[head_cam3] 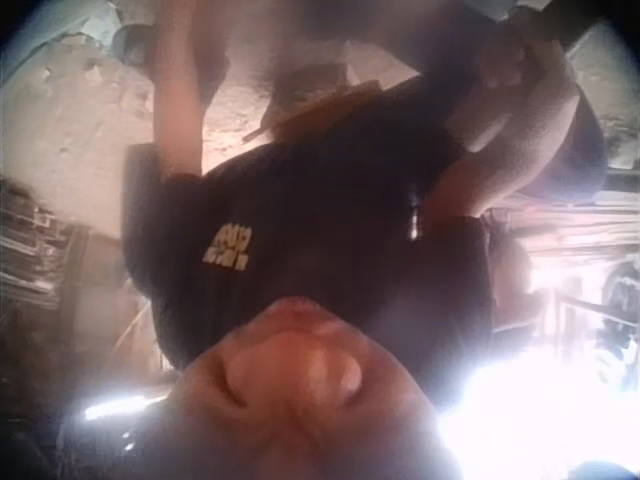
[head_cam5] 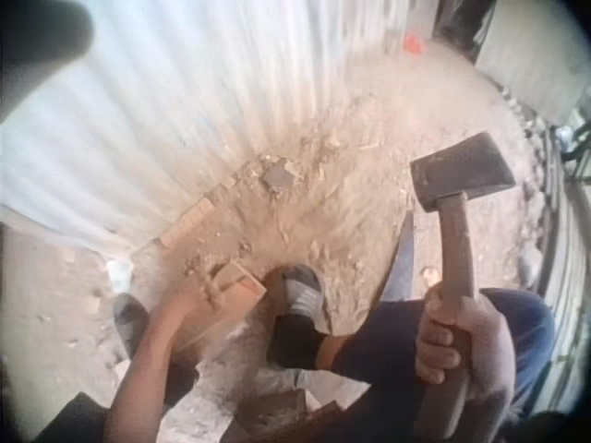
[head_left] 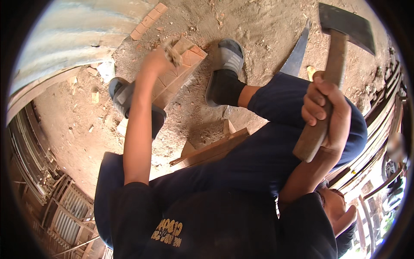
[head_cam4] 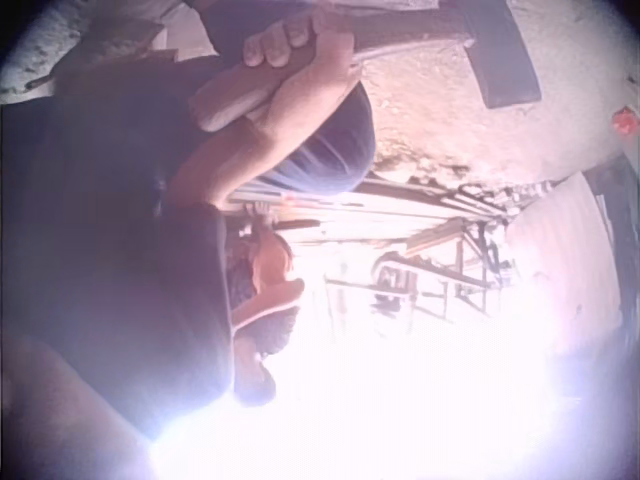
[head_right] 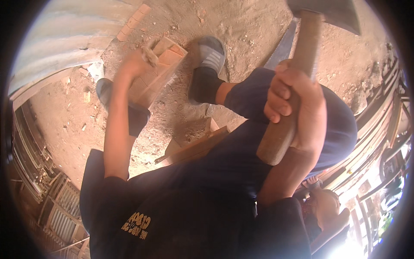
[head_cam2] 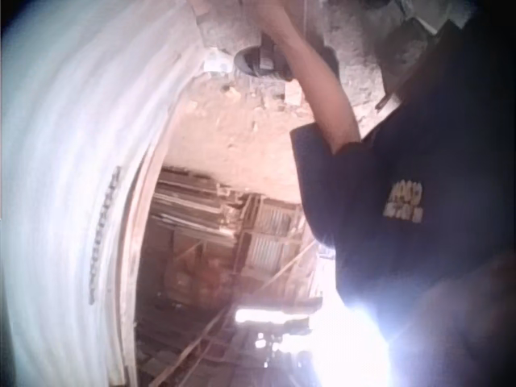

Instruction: The person sits on the ground and carves a rectangular wooden block using a chisel and hammer. They repeatedly strike the chisel to remove wood shavings and periodically clear debris from the carved area.

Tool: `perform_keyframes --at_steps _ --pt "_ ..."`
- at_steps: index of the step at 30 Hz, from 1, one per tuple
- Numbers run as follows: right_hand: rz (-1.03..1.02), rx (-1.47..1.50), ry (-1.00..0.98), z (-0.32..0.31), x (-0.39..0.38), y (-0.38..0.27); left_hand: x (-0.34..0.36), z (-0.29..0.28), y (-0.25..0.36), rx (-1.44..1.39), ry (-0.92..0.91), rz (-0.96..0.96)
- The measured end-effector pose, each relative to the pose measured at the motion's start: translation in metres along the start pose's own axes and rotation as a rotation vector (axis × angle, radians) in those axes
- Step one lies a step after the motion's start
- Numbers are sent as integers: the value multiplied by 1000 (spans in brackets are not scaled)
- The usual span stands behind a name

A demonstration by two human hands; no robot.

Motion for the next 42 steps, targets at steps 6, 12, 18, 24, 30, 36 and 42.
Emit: perform_keyframes --at_steps 6,12,18,24,30,36,42 --pt "-237 85 -228 3 -48 -40 -17 60 -17 76 116 -106" --pt "-183 277 -357 9 -68 -18 -44 41 -21 147 292 -140" --pt "-191 294 -363 -2 -77 -19 -29 57 -9 186 164 -46" --pt "-203 284 -345 -11 -79 -22 -17 64 -65 -102 277 -46" --pt "-286 143 -268 7 -88 -36 -40 56 -41 -96 338 46" --pt "-215 152 -358 25 -79 -32 -35 61 7 154 206 90" --pt "-149 115 -309 32 -74 -23 -16 49 3 247 129 125"
Point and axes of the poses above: each hand's wrist, its own x-axis towards the middle knuckle, its own z-axis out of the palm, y = z × x, the point moved 10 cm from there along x, towards the middle knuckle, and after that the axes turned 11 degrees about -y, right-handed, at the moved point
